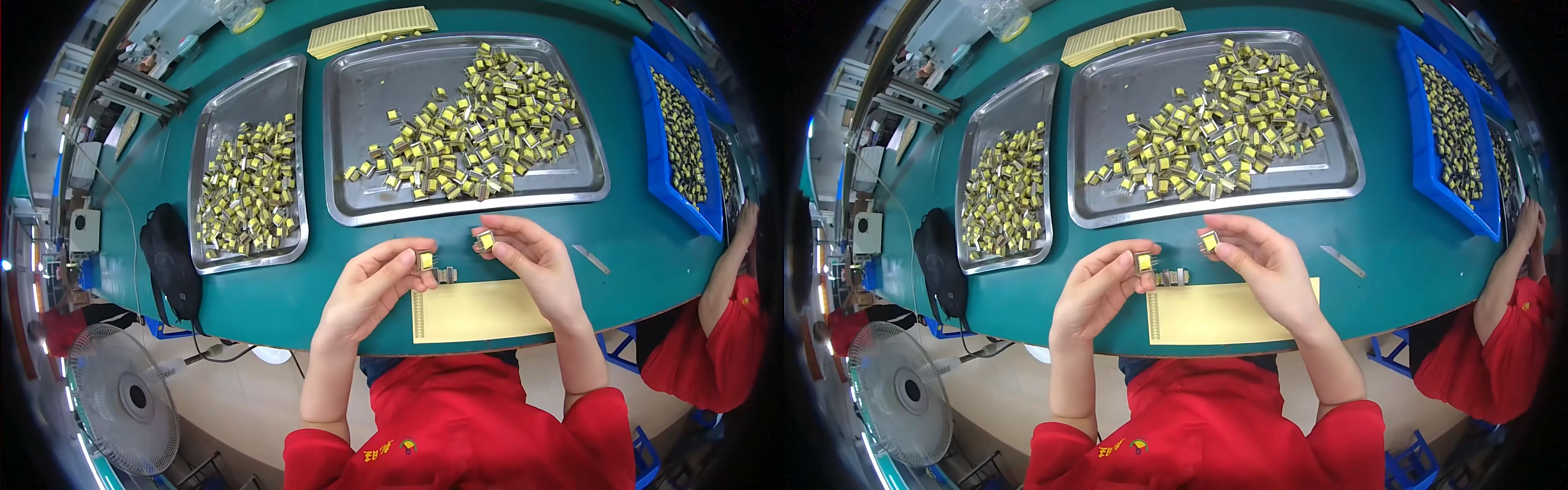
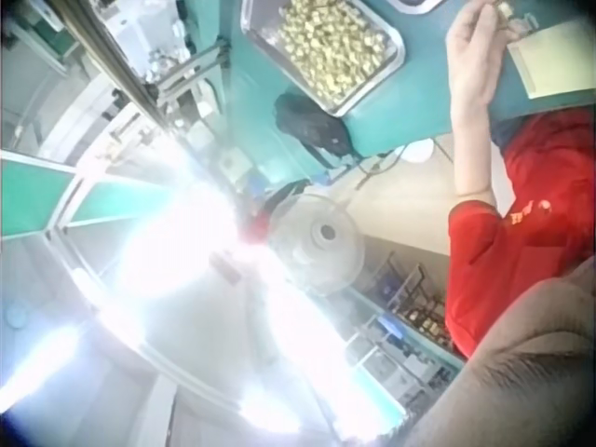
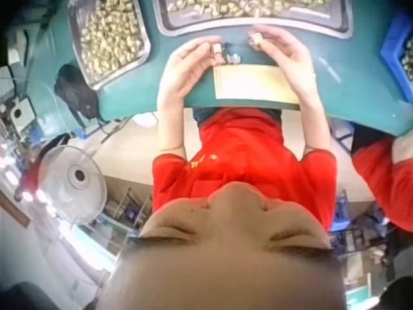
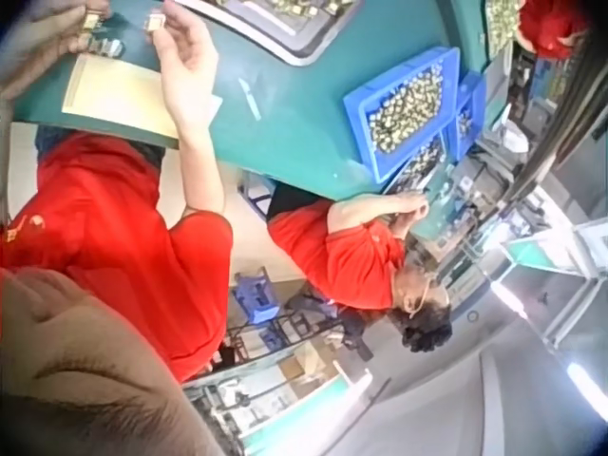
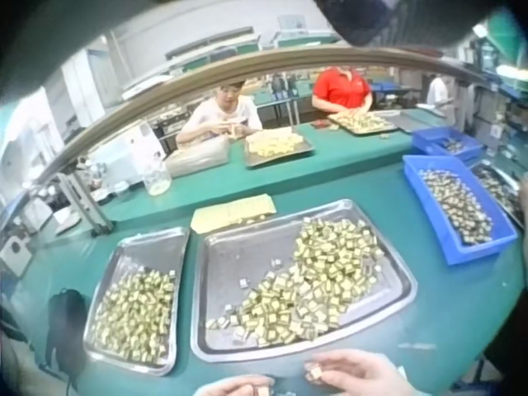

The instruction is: Assembling small electronic components (transformers) into a plastic holder strip at a factory workbench.

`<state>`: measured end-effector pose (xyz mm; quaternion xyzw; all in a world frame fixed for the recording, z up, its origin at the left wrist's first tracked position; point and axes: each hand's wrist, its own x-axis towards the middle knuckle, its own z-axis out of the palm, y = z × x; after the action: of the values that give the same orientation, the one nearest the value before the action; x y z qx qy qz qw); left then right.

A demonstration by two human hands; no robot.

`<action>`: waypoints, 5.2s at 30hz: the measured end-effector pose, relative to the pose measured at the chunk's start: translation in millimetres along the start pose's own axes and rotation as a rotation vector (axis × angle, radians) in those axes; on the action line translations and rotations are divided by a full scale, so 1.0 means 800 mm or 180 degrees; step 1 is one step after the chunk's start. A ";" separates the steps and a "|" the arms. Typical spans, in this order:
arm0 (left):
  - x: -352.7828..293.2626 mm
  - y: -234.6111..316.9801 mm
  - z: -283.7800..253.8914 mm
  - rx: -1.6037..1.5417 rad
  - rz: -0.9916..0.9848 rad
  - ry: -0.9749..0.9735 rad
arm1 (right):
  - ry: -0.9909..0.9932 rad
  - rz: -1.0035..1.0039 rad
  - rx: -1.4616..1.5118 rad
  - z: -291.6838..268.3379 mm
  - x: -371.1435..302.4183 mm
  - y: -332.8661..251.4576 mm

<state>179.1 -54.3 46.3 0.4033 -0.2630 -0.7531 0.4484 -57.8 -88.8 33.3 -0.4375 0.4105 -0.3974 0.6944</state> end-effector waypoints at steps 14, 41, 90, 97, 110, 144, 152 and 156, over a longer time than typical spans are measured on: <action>-0.001 -0.020 0.025 0.3119 0.0882 0.0408 | -0.0428 -0.0067 -0.0265 -0.008 -0.007 -0.005; 0.013 -0.033 0.035 0.5054 0.1855 0.0017 | -0.0557 -0.0715 -0.2477 -0.001 -0.008 0.003; 0.059 0.063 -0.072 0.5190 0.2108 0.1511 | -0.0430 -0.2218 -0.3799 0.045 0.023 -0.035; 0.071 0.057 -0.076 0.4847 0.2183 0.1688 | -0.0335 -0.3267 -0.4302 0.084 0.135 0.000; 0.019 0.056 -0.066 0.2140 0.1221 0.1128 | -0.0770 -0.2642 -0.3705 0.081 0.126 -0.009; 0.030 -0.059 0.071 0.4878 0.2476 -0.0007 | 0.0170 -0.1423 -0.3091 -0.024 -0.046 0.016; 0.030 -0.054 0.061 0.4693 0.2324 -0.0237 | 0.0018 -0.1302 -0.3006 -0.018 -0.041 0.013; 0.023 -0.036 0.062 0.4573 0.2091 -0.0310 | -0.0090 -0.1092 -0.2970 -0.020 -0.038 0.007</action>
<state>118.8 -55.9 44.1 0.4624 -0.8098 -0.2448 0.2656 -82.2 -63.9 30.5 -0.7682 0.4573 -0.2738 0.3547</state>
